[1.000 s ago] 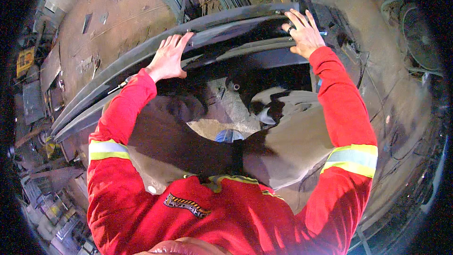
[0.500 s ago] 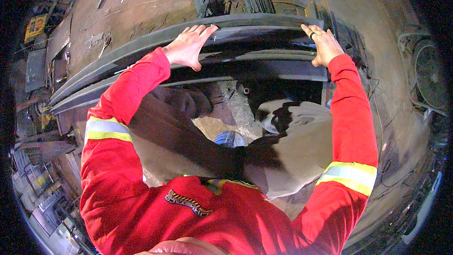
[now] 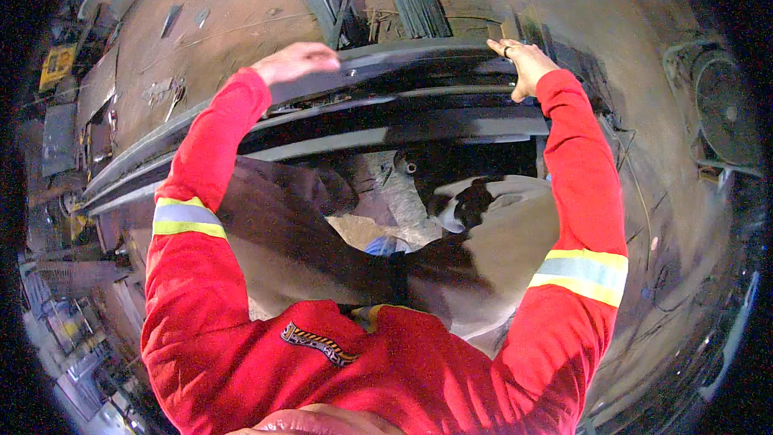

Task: The person assembles a metal frame by aligning long metal bars and securing them with small fasteners. They use a screwdriver to tighten the fasteners and occasionally reach into a bucket to retrieve more components. The person adjusts the alignment of the bars and continues fastening them together.

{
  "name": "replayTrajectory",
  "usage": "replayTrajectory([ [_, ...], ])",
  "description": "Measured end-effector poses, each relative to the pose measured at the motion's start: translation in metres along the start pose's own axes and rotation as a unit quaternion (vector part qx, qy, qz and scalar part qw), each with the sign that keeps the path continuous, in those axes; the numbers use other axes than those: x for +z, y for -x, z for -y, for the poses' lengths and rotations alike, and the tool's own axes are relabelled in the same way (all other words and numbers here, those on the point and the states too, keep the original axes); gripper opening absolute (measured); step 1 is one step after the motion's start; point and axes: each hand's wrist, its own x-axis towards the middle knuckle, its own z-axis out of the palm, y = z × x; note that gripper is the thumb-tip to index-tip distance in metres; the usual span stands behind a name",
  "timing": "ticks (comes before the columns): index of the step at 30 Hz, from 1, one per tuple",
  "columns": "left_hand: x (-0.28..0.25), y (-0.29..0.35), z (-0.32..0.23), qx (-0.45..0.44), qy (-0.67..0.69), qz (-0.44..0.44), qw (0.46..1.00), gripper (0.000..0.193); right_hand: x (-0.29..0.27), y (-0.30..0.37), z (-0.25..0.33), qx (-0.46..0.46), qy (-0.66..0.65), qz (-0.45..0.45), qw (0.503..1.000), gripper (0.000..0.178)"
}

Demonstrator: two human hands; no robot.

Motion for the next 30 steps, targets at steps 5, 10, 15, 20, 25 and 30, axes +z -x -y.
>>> replayTrajectory([
  [5, -0.002, 0.01, 0.039, -0.21, -0.137, -0.064, 0.966, 0.091, 0.012, 0.004, -0.008, 0.064, 0.017, 0.025, 0.997, 0.118],
  [10, 0.01, 0.011, 0.033, -0.219, -0.108, -0.066, 0.967, 0.1, 0.013, 0.011, -0.001, 0.081, 0.07, 0.012, 0.994, 0.106],
  [15, 0.0, 0.012, 0.018, -0.246, -0.115, -0.023, 0.962, 0.104, 0.009, 0.019, 0.005, 0.093, 0.025, -0.007, 0.995, 0.084],
  [20, 0.003, 0.008, 0.007, -0.253, -0.083, -0.022, 0.963, 0.109, 0.003, 0.028, 0.017, 0.082, -0.093, -0.112, 0.986, 0.063],
  [25, -0.003, 0.004, 0.024, -0.257, -0.068, -0.01, 0.964, 0.103, -0.007, 0.003, 0.043, 0.077, -0.107, -0.169, 0.977, 0.05],
  [30, -0.003, 0.008, 0.026, -0.209, -0.056, -0.005, 0.976, 0.099, -0.015, -0.068, 0.078, 0.121, -0.12, -0.004, 0.985, 0.062],
])
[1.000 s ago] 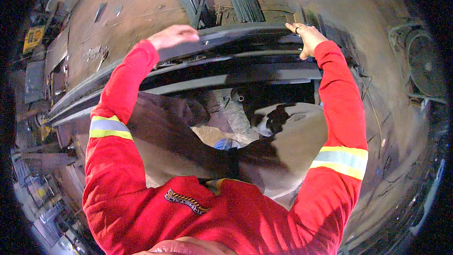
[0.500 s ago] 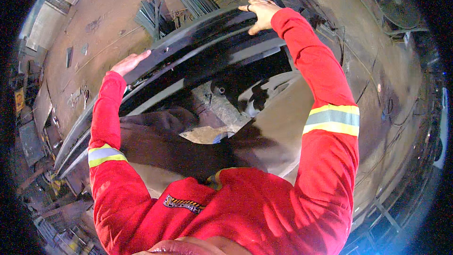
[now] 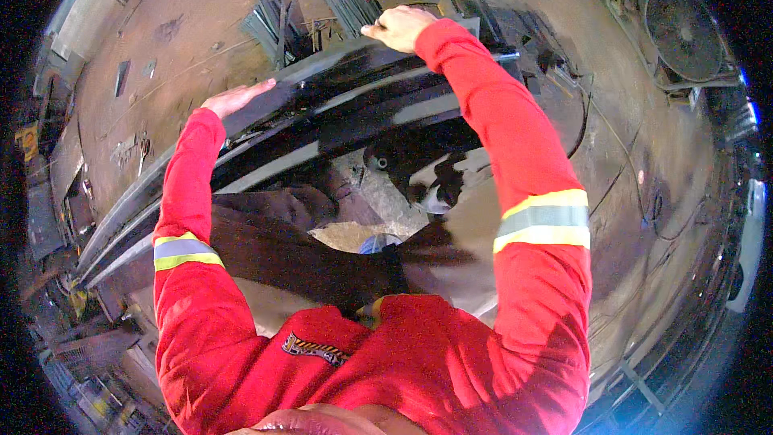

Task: The person assembles a metal frame by aligning long metal bars and securing them with small fasteners. They use a screwdriver to tighten the fasteners and occasionally reach into a bucket to retrieve more components. The person adjusts the alignment of the bars and continues fastening them together.

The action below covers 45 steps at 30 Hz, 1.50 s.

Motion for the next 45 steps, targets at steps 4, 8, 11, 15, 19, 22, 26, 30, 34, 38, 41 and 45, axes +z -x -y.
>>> replayTrajectory([
  [4, 0.0, -0.001, -0.01, 0.015, -0.001, 0.01, 1.0, 0.098, 0.03, -0.056, 0.007, 0.079, 0.019, 0.136, 0.987, 0.079],
  [8, -0.001, -0.019, 0.009, 0.017, 0.0, -0.031, 0.999, 0.097, 0.021, -0.069, 0.033, 0.07, 0.058, 0.228, 0.969, 0.08],
  [11, 0.004, -0.037, 0.007, 0.107, 0.005, 0.021, 0.994, 0.083, 0.019, -0.076, 0.045, 0.055, 0.061, 0.257, 0.963, 0.079],
  [15, 0.006, -0.031, -0.021, 0.224, -0.041, 0.011, 0.974, 0.056, 0.046, -0.102, 0.027, -0.008, 0.131, 0.296, 0.946, 0.068],
  [19, 0.015, -0.056, -0.001, 0.247, -0.027, -0.015, 0.969, 0.038, 0.051, -0.1, 0.034, 0.004, 0.078, 0.285, 0.955, 0.061],
  [22, 0.018, -0.055, -0.011, 0.255, -0.009, -0.022, 0.967, 0.034, 0.063, -0.106, 0.012, -0.006, 0.092, 0.28, 0.956, 0.058],
  [26, 0.019, -0.054, -0.006, 0.245, -0.035, -0.043, 0.968, 0.035, 0.057, -0.102, 0.025, 0.0, 0.069, 0.27, 0.96, 0.062],
  [30, 0.0, -0.035, -0.014, 0.147, -0.099, 0.029, 0.984, 0.062, 0.058, -0.097, 0.018, 0.017, 0.043, 0.249, 0.967, 0.068],
  [34, -0.021, 0.002, 0.019, -0.019, -0.096, 0.029, 0.995, 0.096, 0.068, -0.101, 0.011, 0.026, 0.017, 0.217, 0.976, 0.065],
  [38, -0.032, 0.021, 0.036, -0.043, 0.031, 0.109, 0.993, 0.095, 0.052, -0.089, 0.027, 0.031, 0.033, 0.217, 0.975, 0.07],
  [41, -0.038, 0.029, 0.048, -0.082, 0.01, 0.069, 0.994, 0.097, 0.057, -0.094, 0.024, 0.035, 0.011, 0.235, 0.971, 0.068],
  [45, -0.028, 0.008, 0.076, -0.11, -0.106, 0.048, 0.987, 0.089, 0.053, -0.098, 0.035, 0.043, 0.035, 0.252, 0.966, 0.064],
])
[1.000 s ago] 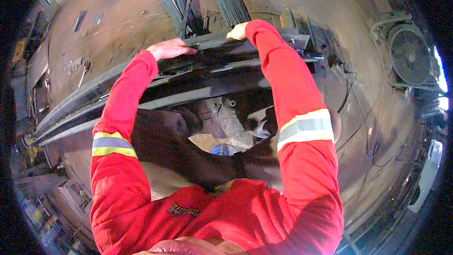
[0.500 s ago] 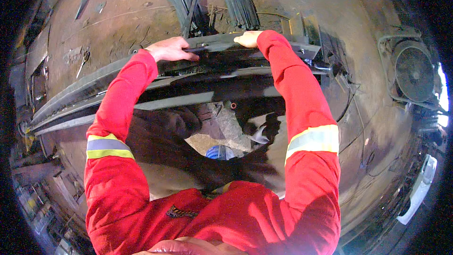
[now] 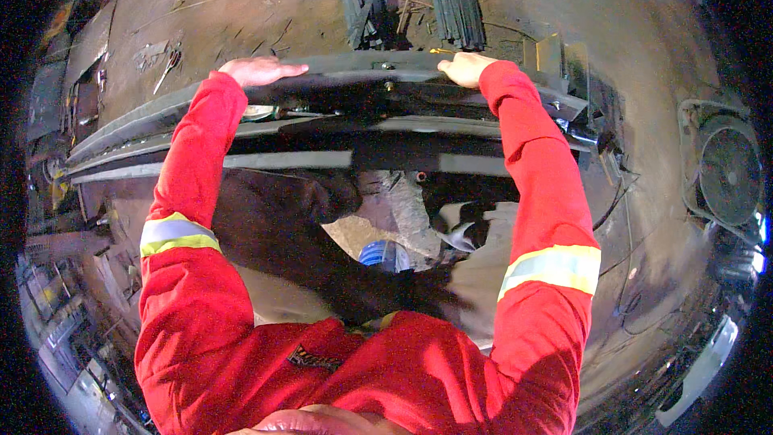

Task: The person assembles a metal frame by aligning long metal bars and securing them with small fasteners. They use a screwdriver to tighten the fasteners and occasionally reach into a bucket to retrieve more components. The person adjusts the alignment of the bars and continues fastening them together.

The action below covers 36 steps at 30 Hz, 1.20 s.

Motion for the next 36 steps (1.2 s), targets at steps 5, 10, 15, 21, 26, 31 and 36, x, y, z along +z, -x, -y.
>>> replayTrajectory([
  [5, -0.007, 0.016, -0.015, 0.112, 0.028, -0.002, 0.993, 0.082, -0.001, 0.015, 0.002, 0.018, -0.006, -0.012, 1.0, 0.064],
  [10, 0.008, -0.018, 0.015, 0.148, -0.013, 0.004, 0.989, 0.06, -0.001, 0.011, 0.007, 0.004, 0.006, -0.001, 1.0, 0.064],
  [15, 0.007, -0.021, 0.014, 0.231, 0.038, 0.042, 0.971, 0.054, 0.004, 0.004, -0.001, -0.002, 0.011, 0.012, 1.0, 0.066],
  [21, 0.022, -0.051, 0.038, 0.152, -0.008, -0.111, 0.982, 0.046, 0.014, -0.004, -0.002, -0.019, -0.007, -0.088, 0.996, 0.065],
  [26, 0.003, -0.04, 0.022, 0.192, -0.028, -0.099, 0.976, 0.024, 0.013, 0.002, 0.001, 0.027, -0.004, -0.118, 0.993, 0.061],
  [31, -0.001, -0.067, 0.012, 0.118, -0.141, -0.118, 0.976, 0.021, 0.013, -0.005, -0.014, -0.015, -0.013, -0.072, 0.997, 0.06],
  [36, 0.0, -0.056, -0.003, 0.156, -0.153, -0.077, 0.973, 0.02, 0.014, 0.014, 0.005, 0.027, -0.023, -0.106, 0.994, 0.053],
])
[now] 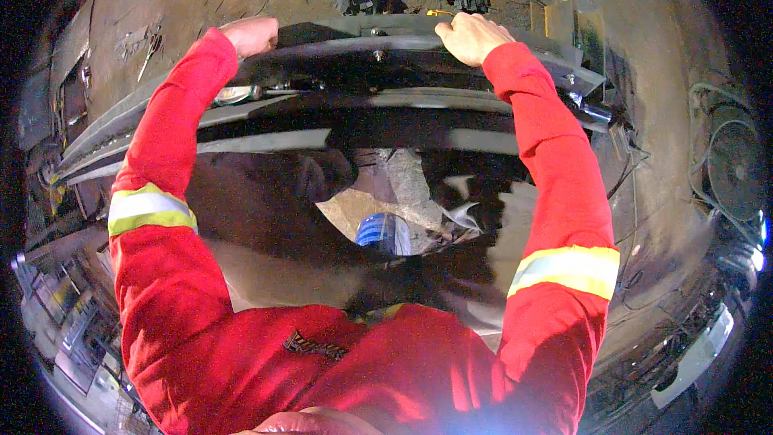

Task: The person assembles a metal frame by aligning long metal bars and securing them with small fasteners. They use a screwdriver to tighten the fasteners and occasionally reach into a bucket to retrieve more components. The person adjusts the alignment of the bars and continues fastening them together.

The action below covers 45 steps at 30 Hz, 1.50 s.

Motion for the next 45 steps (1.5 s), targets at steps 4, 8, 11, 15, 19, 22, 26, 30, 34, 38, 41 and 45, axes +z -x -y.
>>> replayTrajectory([
  [4, 0.007, -0.004, 0.011, 0.049, 0.028, 0.002, 0.998, 0.02, 0.0, 0.0, 0.004, -0.014, -0.001, 0.003, 1.0, 0.052],
  [8, 0.003, -0.007, 0.01, 0.098, -0.019, -0.041, 0.994, 0.017, -0.004, 0.003, 0.003, -0.023, -0.011, 0.001, 1.0, 0.054],
  [11, -0.011, -0.005, 0.0, 0.109, -0.01, -0.045, 0.993, 0.014, 0.003, -0.008, -0.02, -0.076, -0.028, 0.006, 0.997, 0.06],
  [15, 0.007, -0.015, 0.015, 0.09, 0.012, -0.058, 0.994, 0.016, -0.006, -0.002, -0.005, -0.099, -0.054, 0.027, 0.993, 0.069],
  [19, 0.012, 0.0, 0.02, 0.113, 0.057, -0.113, 0.985, 0.012, -0.019, 0.004, 0.016, -0.098, -0.053, 0.082, 0.99, 0.079],
  [22, -0.01, 0.002, 0.0, 0.022, 0.062, -0.065, 0.996, 0.011, -0.014, 0.01, 0.006, -0.067, -0.079, 0.088, 0.991, 0.079],
  [26, -0.03, 0.025, -0.011, 0.092, 0.056, -0.167, 0.98, 0.013, -0.013, 0.01, 0.006, -0.075, -0.083, 0.076, 0.991, 0.083],
  [30, -0.048, 0.036, 0.001, 0.122, 0.103, -0.218, 0.963, 0.038, -0.005, -0.014, -0.009, -0.108, -0.091, 0.048, 0.989, 0.081],
  [34, -0.08, 0.108, 0.003, 0.041, 0.078, -0.339, 0.937, 0.029, -0.023, -0.003, 0.002, -0.192, -0.091, -0.308, 0.927, 0.044],
  [38, -0.036, 0.162, -0.006, -0.076, 0.115, -0.444, 0.885, 0.031, -0.016, 0.067, 0.083, -0.148, -0.551, -0.446, 0.69, 0.024],
  [41, -0.014, 0.184, -0.003, -0.04, 0.219, -0.487, 0.845, 0.031, 0.004, 0.125, 0.152, -0.097, -0.806, -0.131, 0.57, 0.024],
  [45, 0.0, 0.18, -0.06, 0.06, 0.481, -0.274, 0.831, 0.029, 0.005, 0.1, 0.175, -0.178, -0.886, -0.181, 0.389, 0.054],
])
